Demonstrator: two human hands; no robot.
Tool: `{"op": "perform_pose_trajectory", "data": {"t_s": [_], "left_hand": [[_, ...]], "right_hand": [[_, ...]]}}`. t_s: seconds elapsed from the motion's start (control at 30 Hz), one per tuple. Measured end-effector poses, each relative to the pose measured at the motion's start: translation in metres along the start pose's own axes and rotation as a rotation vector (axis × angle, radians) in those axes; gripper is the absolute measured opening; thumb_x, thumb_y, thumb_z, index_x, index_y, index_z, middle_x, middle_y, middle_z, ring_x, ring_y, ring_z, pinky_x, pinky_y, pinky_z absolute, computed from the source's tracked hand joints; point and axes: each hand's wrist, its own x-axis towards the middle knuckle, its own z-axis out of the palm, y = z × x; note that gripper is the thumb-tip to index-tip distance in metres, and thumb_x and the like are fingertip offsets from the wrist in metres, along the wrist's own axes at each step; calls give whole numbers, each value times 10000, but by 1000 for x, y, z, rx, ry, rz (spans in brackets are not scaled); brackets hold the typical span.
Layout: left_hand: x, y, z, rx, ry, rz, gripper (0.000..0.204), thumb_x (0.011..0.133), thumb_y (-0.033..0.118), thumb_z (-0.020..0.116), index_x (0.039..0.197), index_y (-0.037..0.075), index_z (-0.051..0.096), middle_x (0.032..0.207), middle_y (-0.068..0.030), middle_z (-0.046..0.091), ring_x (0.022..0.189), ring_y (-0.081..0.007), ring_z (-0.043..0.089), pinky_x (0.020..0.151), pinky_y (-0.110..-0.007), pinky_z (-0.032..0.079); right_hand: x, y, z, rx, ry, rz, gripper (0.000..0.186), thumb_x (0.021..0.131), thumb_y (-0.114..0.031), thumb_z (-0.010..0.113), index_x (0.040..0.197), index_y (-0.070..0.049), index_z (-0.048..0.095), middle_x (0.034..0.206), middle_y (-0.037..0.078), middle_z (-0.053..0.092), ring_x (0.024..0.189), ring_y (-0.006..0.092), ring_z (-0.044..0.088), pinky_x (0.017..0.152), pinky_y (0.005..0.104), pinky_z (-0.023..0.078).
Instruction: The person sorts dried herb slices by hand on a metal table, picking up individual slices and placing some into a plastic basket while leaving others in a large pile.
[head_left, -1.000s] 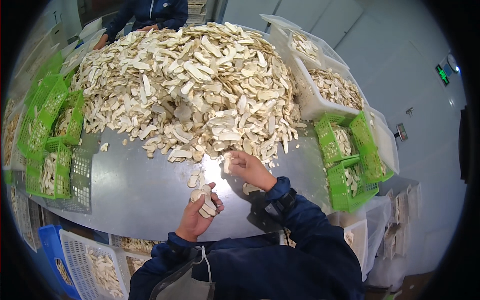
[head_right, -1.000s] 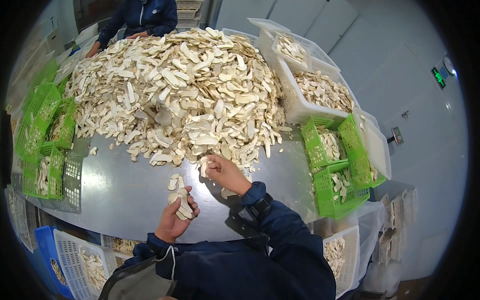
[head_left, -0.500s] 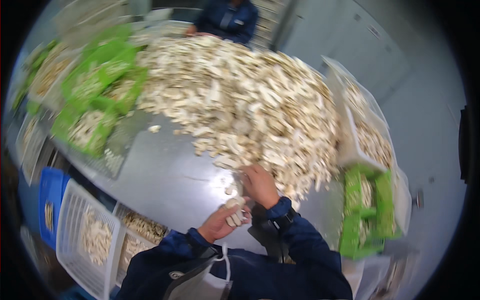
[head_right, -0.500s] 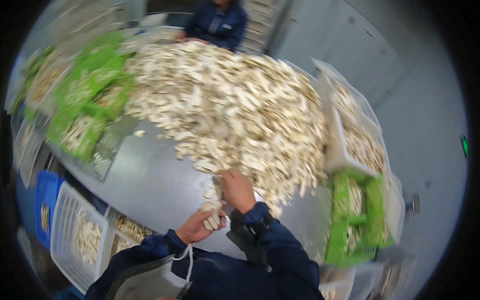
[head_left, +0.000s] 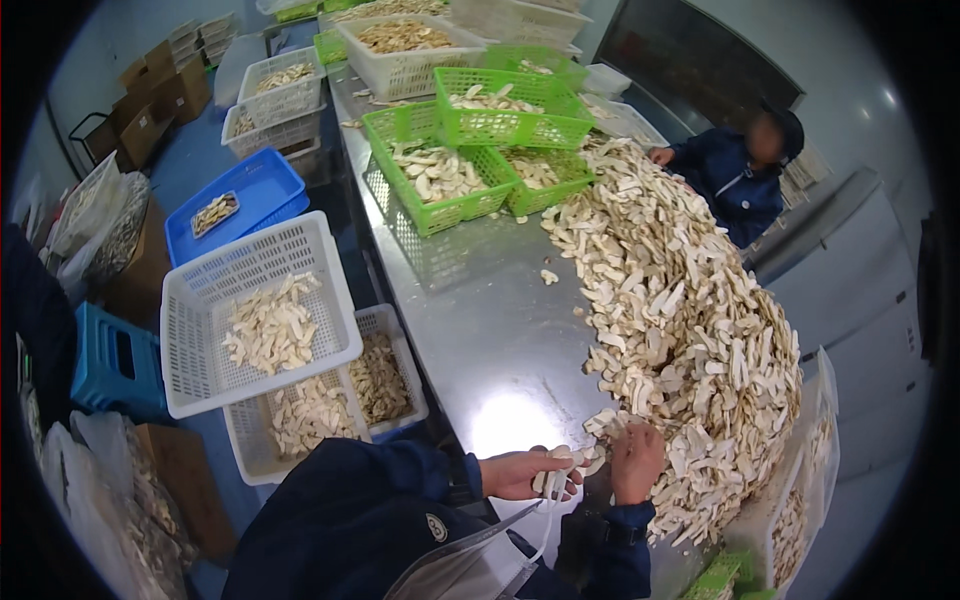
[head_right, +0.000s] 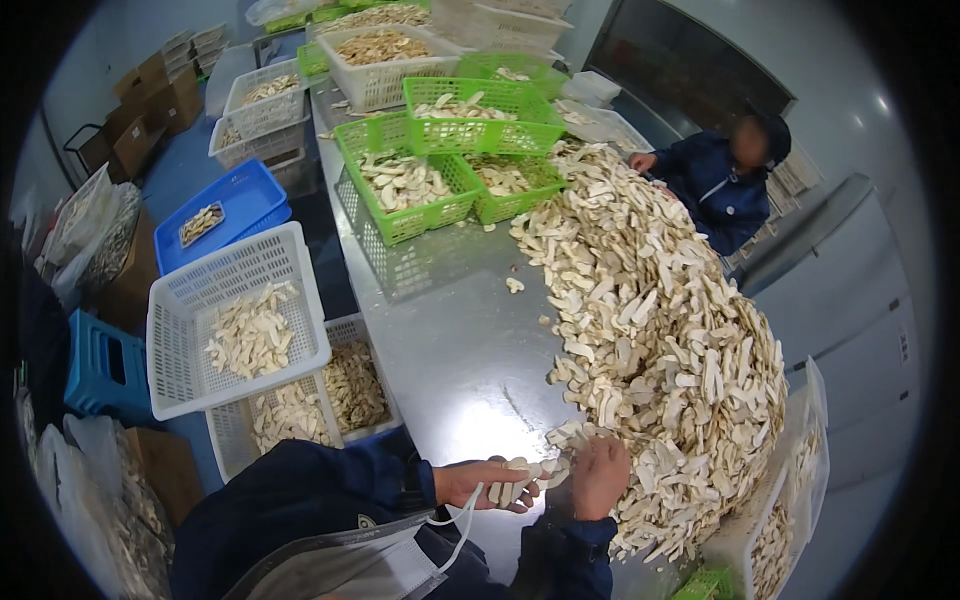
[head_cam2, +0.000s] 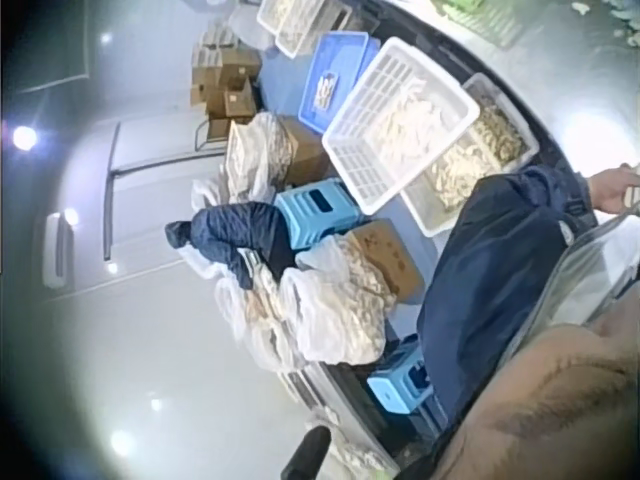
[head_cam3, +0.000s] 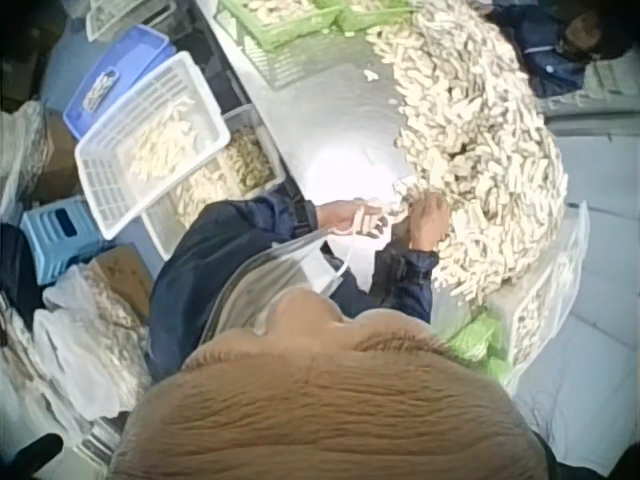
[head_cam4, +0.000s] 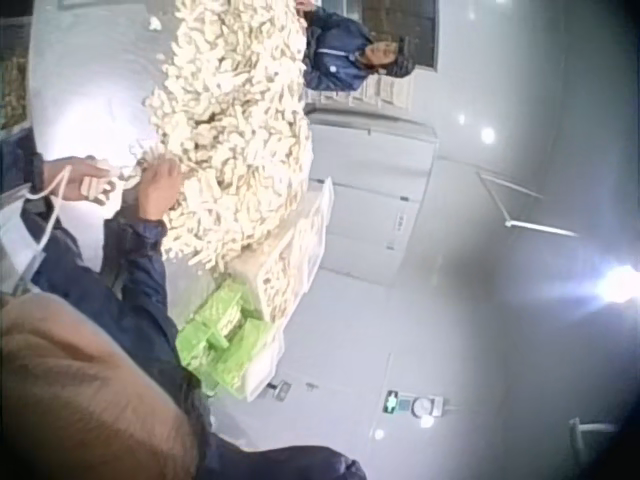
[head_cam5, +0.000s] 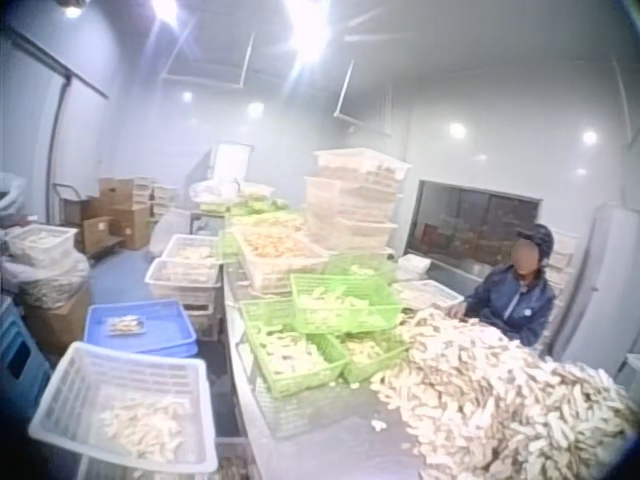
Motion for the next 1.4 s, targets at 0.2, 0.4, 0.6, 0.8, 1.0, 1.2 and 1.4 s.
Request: {"op": "perform_pose_trajectory", "data": {"t_s": [0.2, 0.4, 0.6, 0.8, 1.0, 1.2, 1.4], "left_hand": [[9, 5, 10, -34, -5, -101, 573, 1052, 401, 460, 1468, 13, 387, 1279, -159, 593, 1180, -276, 603, 1013, -417, 507], [5, 12, 7, 32, 50, -40, 643, 1037, 509, 397, 1512, 80, 339, 1402, -171, 536, 1309, -365, 501, 1130, -521, 382], [2, 15, 15, -4, 20, -59, 621, 1002, 416, 514, 1502, 83, 356, 1378, -186, 534, 1281, -361, 517, 1102, -507, 415], [1, 13, 17, 33, 54, -56, 611, 976, 334, 560, 1499, 86, 363, 1355, -174, 549, 1237, -344, 541, 1027, -498, 467], [4, 12, 5, -24, 93, -69, 596, 1018, 411, 490, 1505, 91, 362, 1266, -162, 593, 1066, -301, 591, 879, -441, 507], [-5, 23, 5, -193, 43, -66, 591, 1040, 478, 395, 1506, 114, 371, 1237, -151, 595, 1030, -300, 597, 883, -450, 516], [17, 10, -2, 19, 36, -59, 515, 1058, 360, 456, 1504, 109, 405, 1126, -81, 604, 966, -172, 595, 856, -366, 525]], "right_hand": [[-32, 9, -31, 641, -295, 535, 189, 962, -177, 620, 1076, -32, 664, 947, 105, 704, 820, 209, 671, 722, 331, 524], [-38, 8, -40, 523, -185, 544, 214, 948, -153, 636, 1129, -44, 673, 1014, 129, 689, 913, 260, 671, 782, 341, 526], [-68, 19, -51, 224, -145, 523, 208, 877, -149, 678, 1058, -47, 677, 920, 133, 680, 819, 301, 673, 715, 379, 536], [-64, 7, -35, -68, -167, 454, 225, 833, -235, 718, 985, -84, 652, 936, 92, 643, 879, 299, 633, 757, 430, 512], [-70, 12, -39, 96, -209, 476, 243, 819, -217, 726, 1004, -87, 640, 939, 93, 638, 893, 310, 626, 761, 431, 504], [-65, 7, -37, 407, -148, 422, 185, 928, -205, 651, 978, -29, 676, 938, 167, 638, 883, 377, 620, 772, 417, 498], [-77, 32, -45, 910, -195, 855, 136, 972, -104, 551, 1080, -30, 587, 828, 43, 641, 731, 131, 609, 654, 258, 484]]}}
